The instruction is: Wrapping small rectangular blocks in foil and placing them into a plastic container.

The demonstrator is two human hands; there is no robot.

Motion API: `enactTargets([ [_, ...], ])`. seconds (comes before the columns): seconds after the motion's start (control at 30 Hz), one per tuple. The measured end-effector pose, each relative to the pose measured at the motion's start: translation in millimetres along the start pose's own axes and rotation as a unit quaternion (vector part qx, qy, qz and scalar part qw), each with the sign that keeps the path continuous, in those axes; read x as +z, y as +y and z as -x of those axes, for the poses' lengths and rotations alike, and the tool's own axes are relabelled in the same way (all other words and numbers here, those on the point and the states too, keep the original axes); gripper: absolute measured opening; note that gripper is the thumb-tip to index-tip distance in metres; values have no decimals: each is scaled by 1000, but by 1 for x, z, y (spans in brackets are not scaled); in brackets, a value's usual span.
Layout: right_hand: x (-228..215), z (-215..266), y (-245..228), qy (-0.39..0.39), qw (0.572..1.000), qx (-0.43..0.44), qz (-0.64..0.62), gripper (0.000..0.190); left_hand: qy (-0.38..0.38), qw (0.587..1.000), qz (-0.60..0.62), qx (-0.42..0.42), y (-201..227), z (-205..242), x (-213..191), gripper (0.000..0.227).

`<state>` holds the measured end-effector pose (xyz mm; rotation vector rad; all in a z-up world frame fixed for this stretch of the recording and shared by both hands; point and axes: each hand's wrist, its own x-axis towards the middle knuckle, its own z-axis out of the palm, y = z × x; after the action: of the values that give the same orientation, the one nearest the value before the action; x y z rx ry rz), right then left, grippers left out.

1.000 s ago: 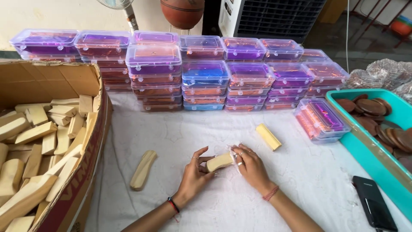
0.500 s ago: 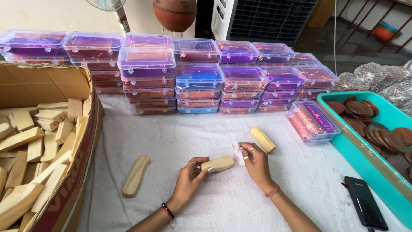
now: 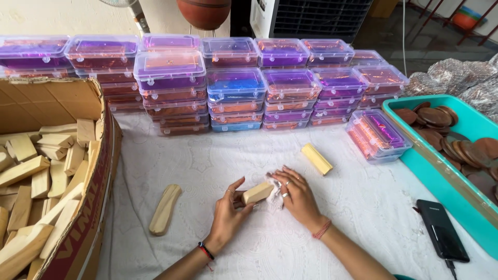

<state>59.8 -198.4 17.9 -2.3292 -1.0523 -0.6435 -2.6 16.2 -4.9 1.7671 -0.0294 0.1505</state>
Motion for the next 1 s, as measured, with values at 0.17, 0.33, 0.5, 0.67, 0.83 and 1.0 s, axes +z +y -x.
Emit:
enactTargets([
  [0.17,36,22,-50,-13,990,-138,-21,41,-20,992,-61,-107,39,8,-6,90],
  [0.33,2,-6,-17,-69,982,-110,-140,45,-2,998,-54,-32,6,4,0,91],
  [0.5,2,5,57,-57,970,112,-209,41,3,999,-23,-26,17,4,-3,48],
  [0.67,0,-4,-3,4,958,186,-219,44,-3,995,55,78,-17,-4,0,34],
  [0.83,32,17,-37,-28,989,-52,-135,47,-3,1000,3,22,10,5,-3,65],
  [1.0,11,3,-9,-57,988,-87,-112,41,3,1000,3,-6,11,4,-1,87],
])
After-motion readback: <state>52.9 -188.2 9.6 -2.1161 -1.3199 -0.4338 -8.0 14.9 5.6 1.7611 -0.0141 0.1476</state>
